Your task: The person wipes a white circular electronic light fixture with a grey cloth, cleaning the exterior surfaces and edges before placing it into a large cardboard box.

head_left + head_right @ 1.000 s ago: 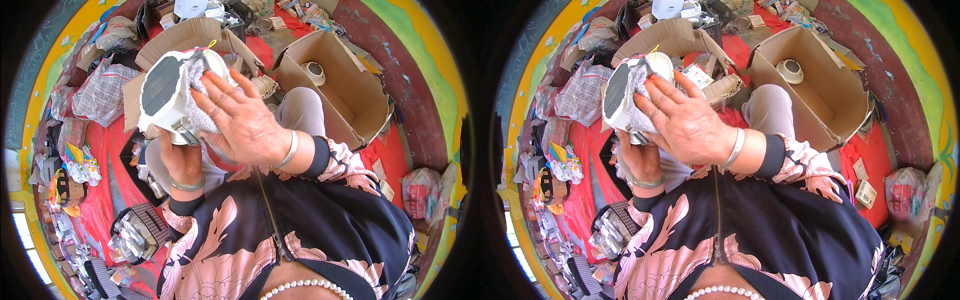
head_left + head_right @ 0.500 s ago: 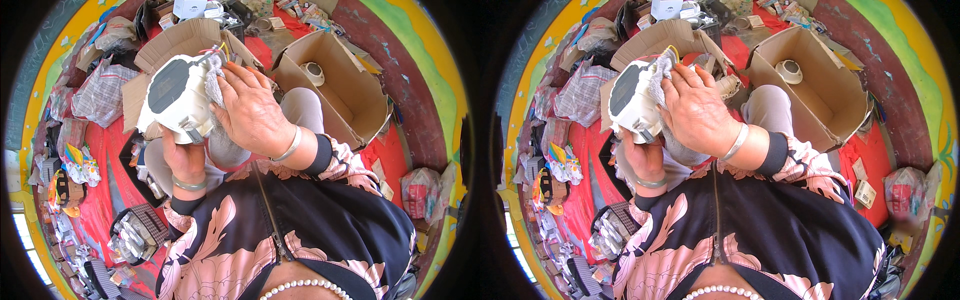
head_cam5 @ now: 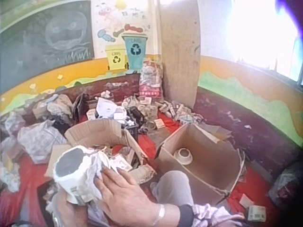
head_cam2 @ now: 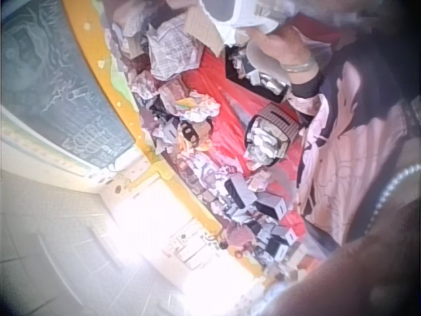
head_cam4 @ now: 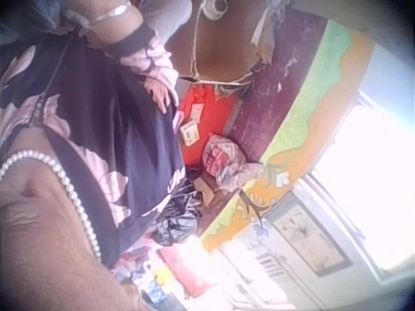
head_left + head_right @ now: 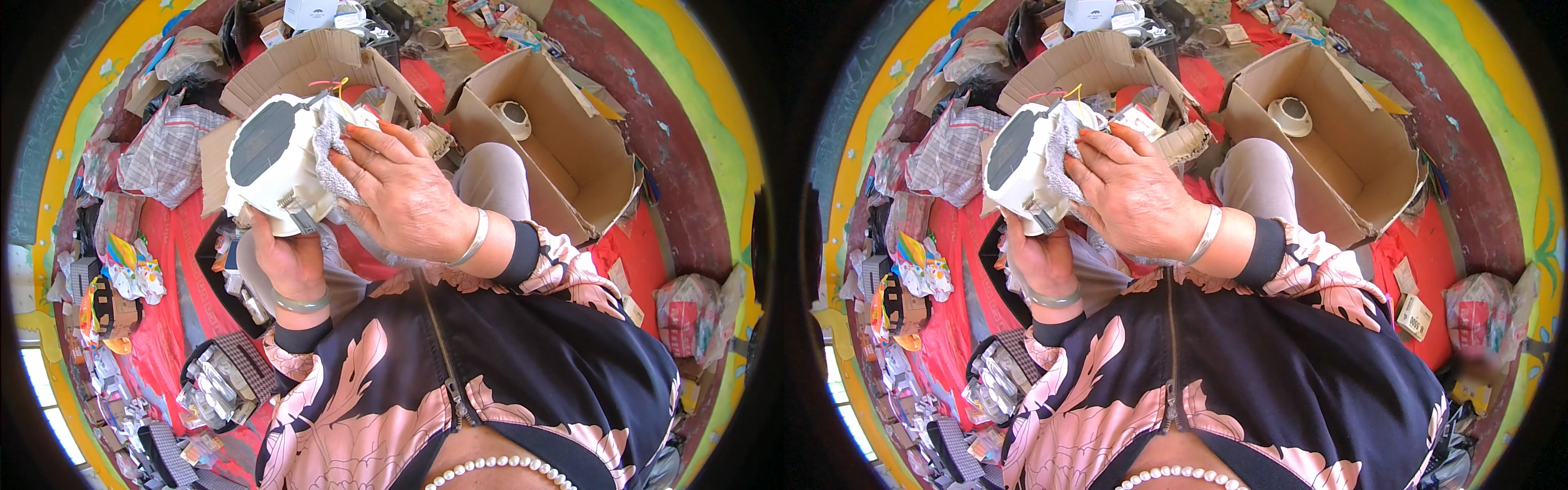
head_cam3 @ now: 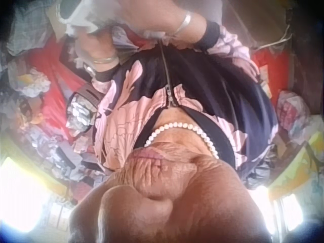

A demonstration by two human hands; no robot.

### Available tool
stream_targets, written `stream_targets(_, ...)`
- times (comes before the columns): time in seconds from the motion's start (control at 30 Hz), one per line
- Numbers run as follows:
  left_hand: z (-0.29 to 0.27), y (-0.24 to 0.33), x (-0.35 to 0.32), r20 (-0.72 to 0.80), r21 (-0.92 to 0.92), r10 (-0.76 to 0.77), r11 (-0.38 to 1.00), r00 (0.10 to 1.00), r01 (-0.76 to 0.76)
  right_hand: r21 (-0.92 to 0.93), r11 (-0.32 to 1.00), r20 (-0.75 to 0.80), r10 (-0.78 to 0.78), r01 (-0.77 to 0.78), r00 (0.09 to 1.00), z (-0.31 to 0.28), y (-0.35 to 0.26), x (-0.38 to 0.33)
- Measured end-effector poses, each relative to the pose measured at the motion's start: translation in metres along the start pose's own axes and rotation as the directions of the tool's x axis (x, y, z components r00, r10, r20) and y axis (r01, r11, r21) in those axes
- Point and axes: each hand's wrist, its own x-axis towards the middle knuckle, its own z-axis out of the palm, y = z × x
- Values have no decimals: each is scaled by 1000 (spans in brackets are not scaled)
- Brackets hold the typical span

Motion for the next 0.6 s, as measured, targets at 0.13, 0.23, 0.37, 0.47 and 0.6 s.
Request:
stream_targets(0.13, -7, -5, 1, -90, 27, -13, 1000, 996, 16, 119, 991, -45, 71, -65, 996, -4, 9, 0)
stream_targets(0.23, -3, -6, -1, -82, 85, -51, 995, 995, 58, 92, 995, 10, -33, 32, 999, -7, 0, 9)
stream_targets(0.37, 11, -4, -4, -61, 47, -64, 997, 996, 67, 58, 995, 63, -81, 77, 995, 2, -4, 6)
stream_targets(0.47, 8, -2, 1, -86, 67, -41, 997, 995, 47, -17, 994, 71, -108, 110, 992, 6, -6, -4)
stream_targets(0.6, 0, 1, 2, -129, 61, -9, 998, 992, 17, 6, 980, 128, -200, 200, 972, 3, -2, -8)
